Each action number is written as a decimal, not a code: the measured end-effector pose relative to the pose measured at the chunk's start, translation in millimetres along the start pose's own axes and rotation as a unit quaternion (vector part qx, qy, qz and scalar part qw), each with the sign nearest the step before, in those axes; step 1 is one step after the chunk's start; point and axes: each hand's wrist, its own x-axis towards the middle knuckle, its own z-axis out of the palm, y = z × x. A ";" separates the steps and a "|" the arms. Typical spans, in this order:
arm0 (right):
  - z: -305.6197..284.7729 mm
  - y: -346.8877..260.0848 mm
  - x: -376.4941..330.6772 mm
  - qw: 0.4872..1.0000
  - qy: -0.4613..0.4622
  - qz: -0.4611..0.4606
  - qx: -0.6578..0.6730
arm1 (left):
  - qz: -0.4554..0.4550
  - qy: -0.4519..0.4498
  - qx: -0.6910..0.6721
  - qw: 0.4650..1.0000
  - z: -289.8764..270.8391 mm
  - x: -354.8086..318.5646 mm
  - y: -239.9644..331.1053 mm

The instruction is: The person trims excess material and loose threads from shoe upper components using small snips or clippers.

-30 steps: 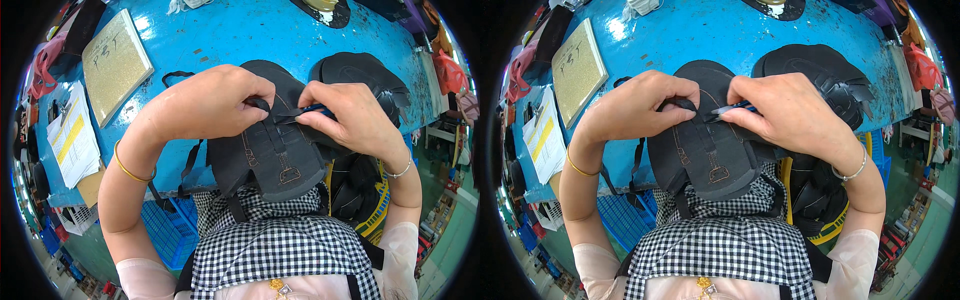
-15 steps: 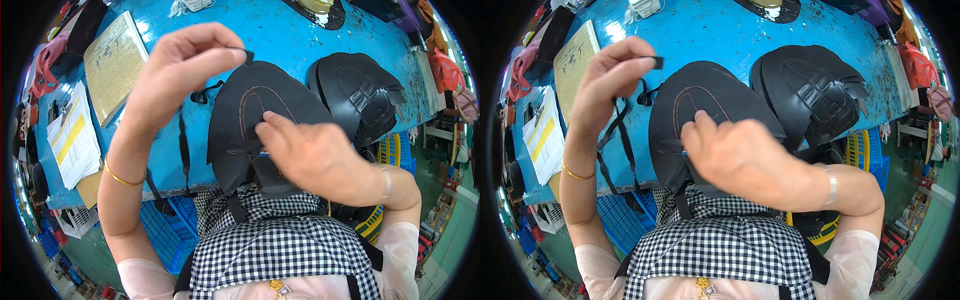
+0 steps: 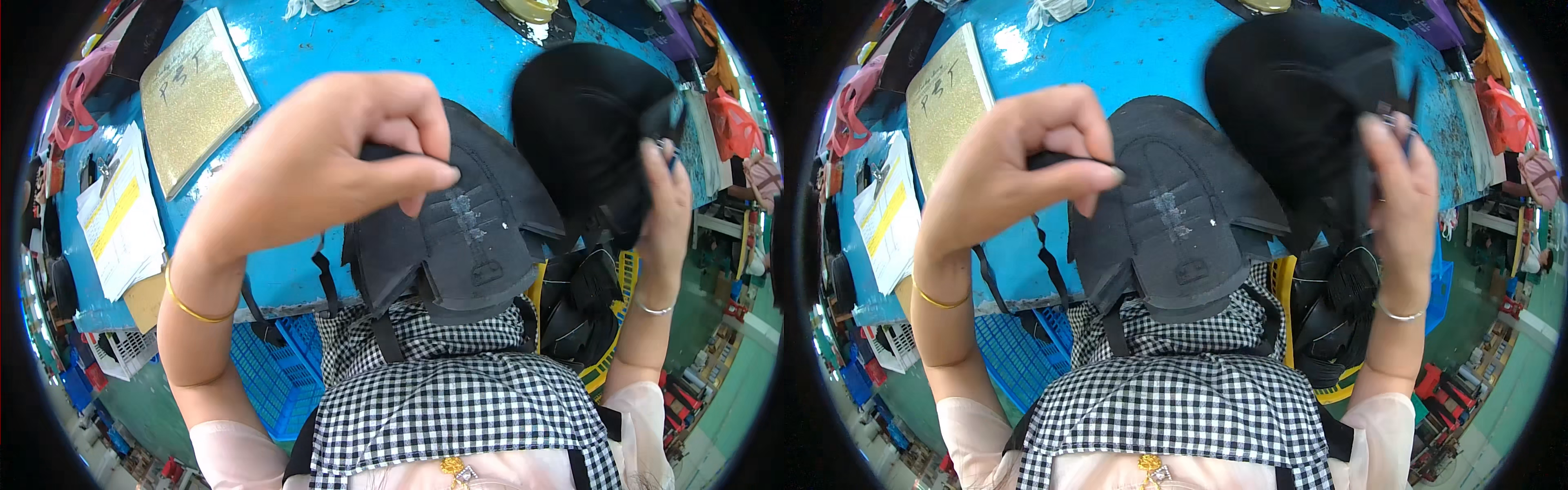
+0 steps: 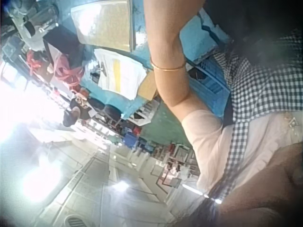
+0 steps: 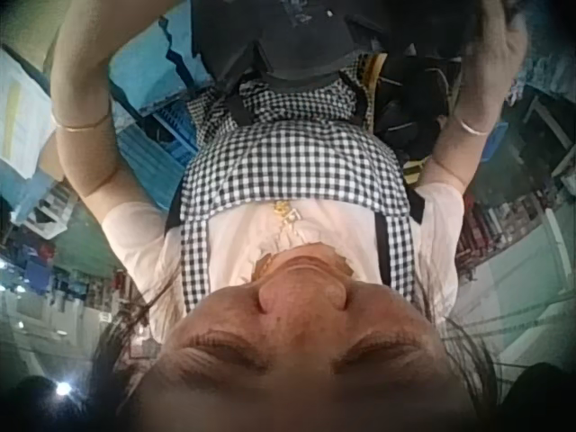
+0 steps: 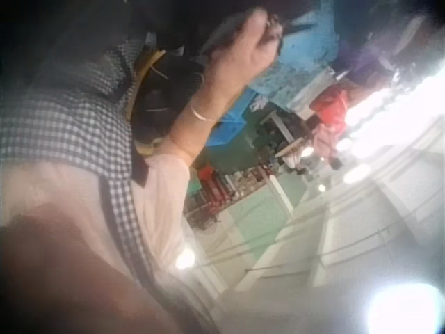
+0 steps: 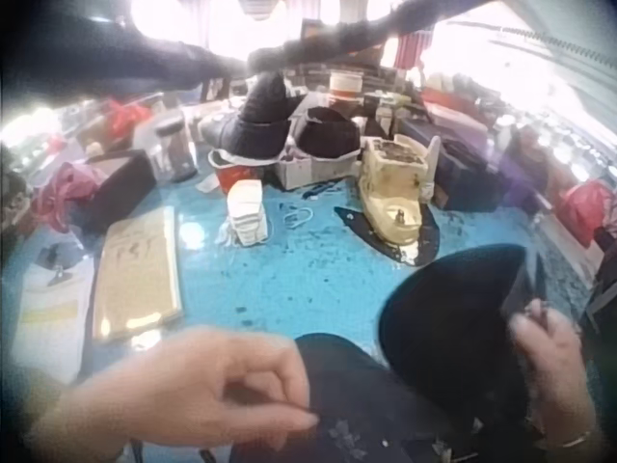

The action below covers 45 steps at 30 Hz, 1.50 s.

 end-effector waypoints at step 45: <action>73.8 -6.2 13.1 0.776 -0.392 -0.362 -0.336 | 0.103 -0.093 0.253 0.957 14.3 34.1 -33.2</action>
